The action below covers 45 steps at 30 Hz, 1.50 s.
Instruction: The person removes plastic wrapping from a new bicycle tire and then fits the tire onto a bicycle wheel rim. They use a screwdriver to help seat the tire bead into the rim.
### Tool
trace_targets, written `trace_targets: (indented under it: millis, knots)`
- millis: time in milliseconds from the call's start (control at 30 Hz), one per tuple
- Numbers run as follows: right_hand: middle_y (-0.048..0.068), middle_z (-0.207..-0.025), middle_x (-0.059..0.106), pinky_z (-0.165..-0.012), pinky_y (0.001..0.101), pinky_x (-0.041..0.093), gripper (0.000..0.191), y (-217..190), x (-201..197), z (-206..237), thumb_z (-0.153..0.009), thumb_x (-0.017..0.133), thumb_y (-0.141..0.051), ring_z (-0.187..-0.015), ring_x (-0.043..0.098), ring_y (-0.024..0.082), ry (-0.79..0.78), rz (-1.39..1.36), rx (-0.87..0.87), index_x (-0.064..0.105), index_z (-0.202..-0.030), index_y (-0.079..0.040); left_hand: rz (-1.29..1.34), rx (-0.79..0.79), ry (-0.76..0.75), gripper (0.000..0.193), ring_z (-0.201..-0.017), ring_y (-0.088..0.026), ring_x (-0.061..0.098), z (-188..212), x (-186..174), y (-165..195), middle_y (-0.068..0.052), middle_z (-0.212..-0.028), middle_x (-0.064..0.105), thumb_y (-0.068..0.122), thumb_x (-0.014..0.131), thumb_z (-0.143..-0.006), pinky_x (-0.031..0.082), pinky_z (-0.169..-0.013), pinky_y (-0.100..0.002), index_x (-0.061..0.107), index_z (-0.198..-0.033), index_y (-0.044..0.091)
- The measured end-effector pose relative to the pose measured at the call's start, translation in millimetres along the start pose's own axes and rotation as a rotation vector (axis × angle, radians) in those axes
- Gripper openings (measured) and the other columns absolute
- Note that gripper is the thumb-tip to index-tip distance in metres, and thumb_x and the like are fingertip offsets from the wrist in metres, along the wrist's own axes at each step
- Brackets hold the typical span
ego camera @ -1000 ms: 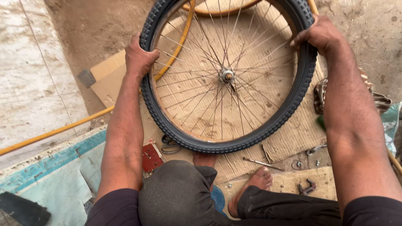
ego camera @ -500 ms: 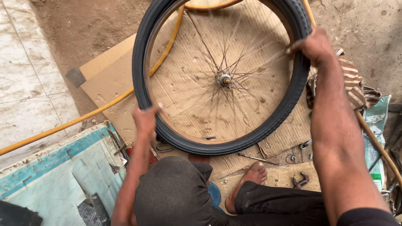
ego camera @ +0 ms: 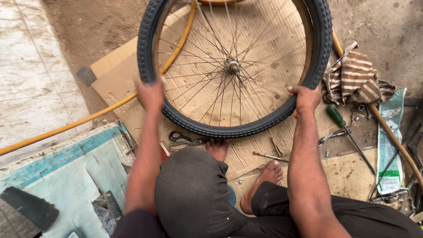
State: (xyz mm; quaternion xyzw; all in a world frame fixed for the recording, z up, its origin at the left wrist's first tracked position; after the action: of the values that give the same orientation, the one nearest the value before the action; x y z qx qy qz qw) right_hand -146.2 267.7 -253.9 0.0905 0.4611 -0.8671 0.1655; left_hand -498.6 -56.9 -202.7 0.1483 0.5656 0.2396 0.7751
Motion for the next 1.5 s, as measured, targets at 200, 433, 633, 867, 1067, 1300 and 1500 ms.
trace_targets:
  millis: [200,433,633,867,1067,1300,1500]
  knots:
    - [0.008,-0.075,0.064,-0.047,0.0318,0.053,0.029,15.8,-0.9,34.4,-0.075,0.073,0.013,-0.054,0.065,0.021,0.038,-0.143,0.088,0.057,-0.095,0.0,0.481,-0.146,-0.18,0.03,-0.066,-0.025,0.067,18.1,31.6,-51.8,-0.015,-0.084,0.069,0.007,0.08,-0.069,0.052,-0.057,-0.037,0.065,-0.092,-0.005]
    - [0.006,-0.075,0.062,-0.047,0.0332,0.052,0.031,12.9,-4.3,47.9,-0.071,0.076,0.011,-0.055,0.063,0.021,0.051,-0.151,0.009,0.058,-0.093,-0.002,0.867,-0.277,-0.599,0.017,-0.055,-0.027,0.067,15.6,56.3,-38.9,-0.015,-0.069,0.069,-0.002,0.074,-0.066,0.059,-0.054,-0.039,0.068,-0.081,-0.006]
    - [0.008,-0.086,0.072,-0.061,0.0327,0.056,0.034,8.4,-14.6,55.5,-0.069,0.089,-0.007,-0.069,0.068,0.02,0.142,0.116,0.038,0.066,-0.093,0.0,0.544,-0.055,-0.391,0.033,-0.063,-0.022,0.068,2.7,32.4,-25.8,-0.009,-0.08,0.069,-0.004,0.083,-0.065,0.059,-0.059,-0.035,0.067,-0.094,-0.003]
    - [0.009,-0.096,0.074,-0.082,0.0368,0.055,0.052,16.8,-11.1,62.8,-0.078,0.089,-0.045,-0.088,0.071,0.022,-0.034,0.378,0.051,0.071,-0.104,-0.003,0.566,-0.084,-0.417,0.039,-0.066,-0.024,0.069,4.8,28.6,-10.9,-0.009,-0.085,0.069,-0.005,0.079,-0.065,0.06,-0.059,-0.037,0.063,-0.101,-0.002]
    - [0.024,-0.158,0.032,-0.11,0.0636,0.033,0.109,-47.3,-15.8,19.4,-0.081,0.093,-0.035,-0.139,0.042,0.042,0.168,0.614,-0.251,0.021,-0.157,-0.007,0.542,-0.054,-0.392,0.041,-0.072,-0.02,0.071,4.6,27.9,-13.1,-0.007,-0.088,0.069,-0.008,0.079,-0.066,0.063,-0.064,-0.032,0.062,-0.103,-0.002]
    - [0.02,-0.133,0.059,-0.092,0.0523,0.056,0.065,-120.3,46.8,-50.0,-0.105,0.074,-0.039,-0.114,0.064,0.038,0.045,0.945,-0.813,0.036,-0.152,-0.015,0.519,0.025,-0.354,0.041,-0.076,-0.019,0.07,-2.0,35.0,-17.8,-0.008,-0.093,0.071,-0.008,0.081,-0.069,0.06,-0.069,-0.031,0.065,-0.106,-0.004]
    - [0.028,-0.112,0.061,-0.077,0.058,0.051,0.059,-98.4,52.3,-70.4,-0.116,0.058,-0.038,-0.092,0.064,0.044,-0.069,1.007,-0.91,0.029,-0.163,-0.016,0.513,-0.005,-0.332,0.046,-0.077,-0.019,0.07,-10.7,36.2,-16.3,-0.006,-0.094,0.07,-0.007,0.082,-0.069,0.061,-0.069,-0.032,0.065,-0.112,-0.002]
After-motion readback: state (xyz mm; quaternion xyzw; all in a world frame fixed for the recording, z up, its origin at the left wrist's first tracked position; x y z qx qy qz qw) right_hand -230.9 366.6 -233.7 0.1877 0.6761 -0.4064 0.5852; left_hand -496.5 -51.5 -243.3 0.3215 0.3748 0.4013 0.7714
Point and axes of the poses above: each hand's wrist, its own z-axis away from the middle knuckle, its own x-axis out of the palm, y = z × x, the point moved 10 cm from there along -z, towards the middle knuckle
